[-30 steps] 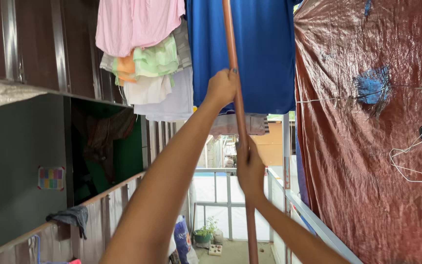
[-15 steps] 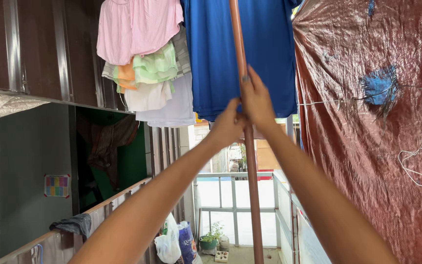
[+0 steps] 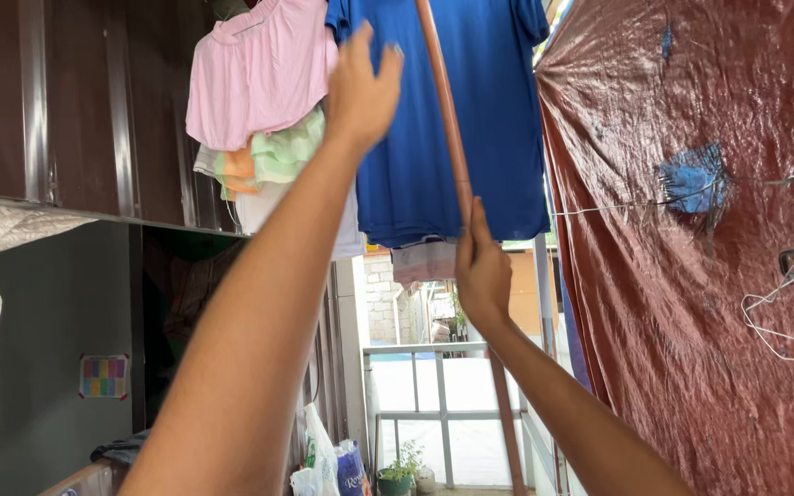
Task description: The person uses a long wooden pole to reach and remove clothes hanging on a clothesline above. They take down several garments including a striped shirt, a blue shirt, a gray shirt, and a pink top, placing them into a pile on the floor.
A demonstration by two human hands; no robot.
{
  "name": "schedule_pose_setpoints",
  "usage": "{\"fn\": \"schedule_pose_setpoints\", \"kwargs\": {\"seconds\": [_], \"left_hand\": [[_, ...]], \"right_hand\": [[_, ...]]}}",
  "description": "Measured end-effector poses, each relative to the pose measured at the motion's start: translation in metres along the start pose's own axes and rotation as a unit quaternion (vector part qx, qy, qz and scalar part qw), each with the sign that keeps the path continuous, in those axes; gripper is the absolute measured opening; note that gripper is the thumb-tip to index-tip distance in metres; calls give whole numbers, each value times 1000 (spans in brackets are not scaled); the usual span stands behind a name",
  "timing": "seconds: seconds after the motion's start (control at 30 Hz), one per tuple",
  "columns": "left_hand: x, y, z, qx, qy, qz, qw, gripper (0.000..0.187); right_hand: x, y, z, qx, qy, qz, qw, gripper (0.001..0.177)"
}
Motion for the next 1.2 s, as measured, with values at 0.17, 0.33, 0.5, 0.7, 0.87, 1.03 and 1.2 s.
{"fn": "schedule_pose_setpoints", "kwargs": {"seconds": [0.17,0.33,0.5,0.7,0.87,1.03,1.2], "left_hand": [[-16,-38,20,-3,13,26,1000,69],[-2,-46,23,-15,6,8,1000,70],[0,-45,23,-27,-11,-3,1000,70],[-5,-51,19,-56,-14,-1,998,73],[-4,-57,19,-75,-19,-5,997,74],[-7,-61,24,-84,-18,-9,996,73],[-3,-61,25,-87,-28,-15,996,75]], "right_hand": [[5,8,36,61,-33,30,997,54],[33,26,62,58,14,24,998,51],[38,30,70,36,57,32,997,54],[25,33,72,18,84,40,995,56],[12,30,73,40,88,56,994,76],[-12,26,68,40,89,15,995,57],[-6,22,52,53,83,21,995,53]]}}
Point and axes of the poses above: each hand's wrist, its own x-axis away from the middle knuckle, its own y-axis out of the palm, z = x × y, the point moved 2 cm from there along -x, towards the middle knuckle, and after that the axes turned 3 degrees about x, right-handed, at the moved point
